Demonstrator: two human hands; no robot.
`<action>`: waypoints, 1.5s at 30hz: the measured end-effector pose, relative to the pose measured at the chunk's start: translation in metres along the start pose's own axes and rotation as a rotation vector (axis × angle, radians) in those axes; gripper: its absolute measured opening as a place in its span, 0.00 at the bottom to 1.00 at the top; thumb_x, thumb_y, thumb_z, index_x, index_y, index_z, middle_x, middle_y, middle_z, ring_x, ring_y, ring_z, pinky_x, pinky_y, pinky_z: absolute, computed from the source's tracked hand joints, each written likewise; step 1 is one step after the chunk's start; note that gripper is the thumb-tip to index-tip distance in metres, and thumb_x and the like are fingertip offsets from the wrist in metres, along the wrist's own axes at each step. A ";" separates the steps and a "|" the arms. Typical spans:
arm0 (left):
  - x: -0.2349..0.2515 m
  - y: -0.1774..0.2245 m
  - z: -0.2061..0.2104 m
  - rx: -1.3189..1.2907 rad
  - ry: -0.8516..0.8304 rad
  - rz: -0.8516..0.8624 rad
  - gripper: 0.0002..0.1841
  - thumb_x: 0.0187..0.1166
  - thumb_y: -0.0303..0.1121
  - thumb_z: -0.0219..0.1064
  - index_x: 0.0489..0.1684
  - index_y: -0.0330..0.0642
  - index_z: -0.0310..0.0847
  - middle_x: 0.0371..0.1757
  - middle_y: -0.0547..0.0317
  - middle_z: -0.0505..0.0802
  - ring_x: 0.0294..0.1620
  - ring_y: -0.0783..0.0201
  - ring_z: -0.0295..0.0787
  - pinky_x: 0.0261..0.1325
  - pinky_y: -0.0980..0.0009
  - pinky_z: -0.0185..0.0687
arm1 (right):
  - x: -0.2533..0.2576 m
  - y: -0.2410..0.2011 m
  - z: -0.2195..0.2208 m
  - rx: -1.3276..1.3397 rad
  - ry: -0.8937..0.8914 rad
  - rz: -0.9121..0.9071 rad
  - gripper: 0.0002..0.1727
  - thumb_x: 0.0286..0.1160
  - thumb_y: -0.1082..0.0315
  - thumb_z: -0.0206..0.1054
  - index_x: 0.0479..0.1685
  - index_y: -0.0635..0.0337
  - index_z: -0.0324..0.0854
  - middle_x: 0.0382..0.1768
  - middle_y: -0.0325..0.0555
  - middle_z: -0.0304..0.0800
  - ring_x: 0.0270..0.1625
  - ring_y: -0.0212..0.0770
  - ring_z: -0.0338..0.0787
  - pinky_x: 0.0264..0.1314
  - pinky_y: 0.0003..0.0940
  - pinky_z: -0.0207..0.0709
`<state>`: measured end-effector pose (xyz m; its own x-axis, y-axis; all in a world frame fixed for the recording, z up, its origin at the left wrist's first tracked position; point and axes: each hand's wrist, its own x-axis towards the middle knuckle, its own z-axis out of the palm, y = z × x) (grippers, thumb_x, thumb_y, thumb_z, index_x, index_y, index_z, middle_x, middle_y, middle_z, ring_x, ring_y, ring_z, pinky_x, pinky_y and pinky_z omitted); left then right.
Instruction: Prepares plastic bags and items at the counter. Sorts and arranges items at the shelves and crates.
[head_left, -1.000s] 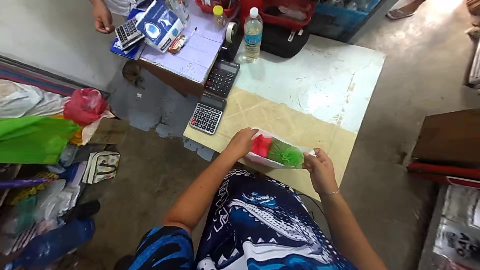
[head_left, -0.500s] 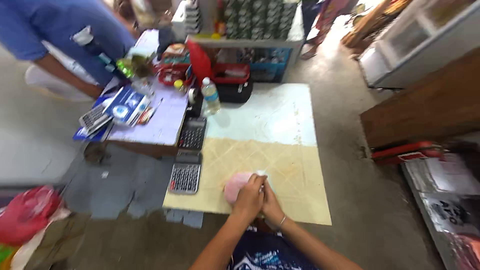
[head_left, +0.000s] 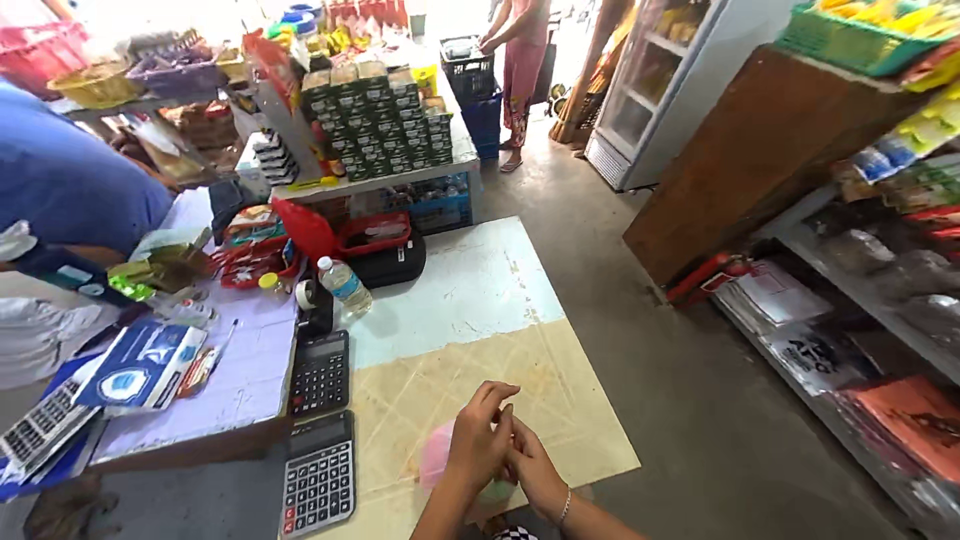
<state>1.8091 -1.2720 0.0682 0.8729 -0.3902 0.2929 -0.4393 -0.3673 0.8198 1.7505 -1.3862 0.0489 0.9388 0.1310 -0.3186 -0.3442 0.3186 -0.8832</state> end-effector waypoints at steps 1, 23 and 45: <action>0.005 0.001 0.002 0.008 0.015 0.003 0.14 0.76 0.23 0.64 0.56 0.33 0.90 0.52 0.46 0.94 0.30 0.66 0.89 0.36 0.71 0.87 | -0.003 -0.003 -0.007 0.017 -0.032 0.005 0.12 0.76 0.78 0.53 0.55 0.62 0.69 0.22 0.26 0.79 0.21 0.20 0.77 0.28 0.19 0.74; 0.130 0.062 0.316 0.345 -0.566 -0.963 0.27 0.91 0.45 0.57 0.78 0.30 0.73 0.75 0.31 0.82 0.79 0.37 0.77 0.82 0.41 0.66 | -0.086 -0.209 -0.420 -0.459 -0.172 0.044 0.06 0.82 0.77 0.55 0.51 0.69 0.73 0.20 0.38 0.77 0.21 0.30 0.79 0.32 0.29 0.78; 0.295 -0.177 0.329 -0.019 0.002 -1.260 0.32 0.96 0.49 0.45 0.49 0.28 0.89 0.48 0.39 0.95 0.51 0.44 0.94 0.62 0.44 0.83 | 0.142 -0.328 -0.538 -0.423 0.452 -0.048 0.07 0.77 0.82 0.53 0.35 0.63 0.71 0.14 0.30 0.76 0.17 0.25 0.79 0.26 0.22 0.78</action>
<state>2.0748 -1.5998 -0.1516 0.6833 0.2226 -0.6954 0.6999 -0.4707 0.5372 2.0044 -1.9767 0.1082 0.8979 -0.3145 -0.3080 -0.3534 -0.0977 -0.9304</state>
